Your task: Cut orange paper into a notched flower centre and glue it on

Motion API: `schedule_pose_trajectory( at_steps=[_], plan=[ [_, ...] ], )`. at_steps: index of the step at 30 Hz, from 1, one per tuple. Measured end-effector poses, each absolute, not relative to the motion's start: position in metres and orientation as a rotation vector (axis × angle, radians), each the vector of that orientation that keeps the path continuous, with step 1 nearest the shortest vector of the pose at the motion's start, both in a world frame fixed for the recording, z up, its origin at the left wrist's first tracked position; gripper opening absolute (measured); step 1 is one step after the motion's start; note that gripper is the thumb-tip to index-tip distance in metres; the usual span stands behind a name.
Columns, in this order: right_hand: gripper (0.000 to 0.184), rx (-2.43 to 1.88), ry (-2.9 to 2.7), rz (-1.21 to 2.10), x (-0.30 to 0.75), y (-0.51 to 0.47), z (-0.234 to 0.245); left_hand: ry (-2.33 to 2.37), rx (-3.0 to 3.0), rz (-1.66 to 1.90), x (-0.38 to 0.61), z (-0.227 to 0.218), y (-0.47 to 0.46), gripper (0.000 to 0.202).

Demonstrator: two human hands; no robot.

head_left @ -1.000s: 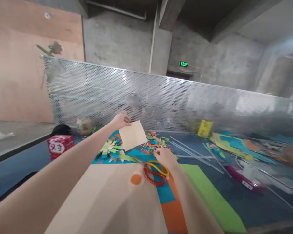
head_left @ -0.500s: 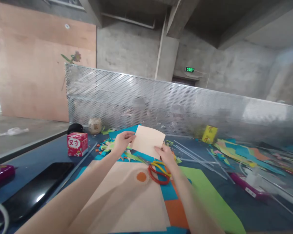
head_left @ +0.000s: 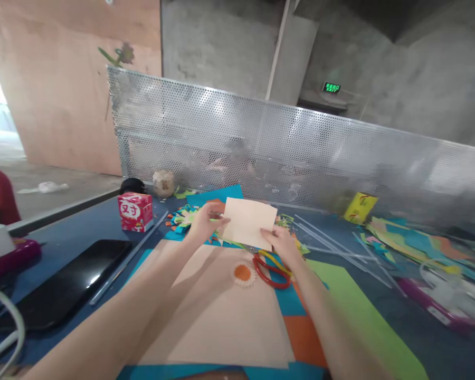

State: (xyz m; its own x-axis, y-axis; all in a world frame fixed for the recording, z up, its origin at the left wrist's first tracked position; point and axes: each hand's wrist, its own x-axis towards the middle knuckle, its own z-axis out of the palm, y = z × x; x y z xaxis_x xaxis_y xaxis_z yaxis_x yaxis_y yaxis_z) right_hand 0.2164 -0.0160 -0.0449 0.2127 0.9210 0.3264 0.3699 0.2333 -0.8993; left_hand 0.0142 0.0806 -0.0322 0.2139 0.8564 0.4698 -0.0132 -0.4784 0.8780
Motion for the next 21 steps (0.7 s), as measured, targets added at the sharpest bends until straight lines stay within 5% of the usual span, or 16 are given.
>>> schedule_pose_trajectory(
  at_steps=[21],
  plan=[
    [0.03,-1.384,-1.37,0.64,0.208,-0.026,-0.04,0.826,1.786,1.248,0.007,-0.044,0.097,0.027]
  ],
)
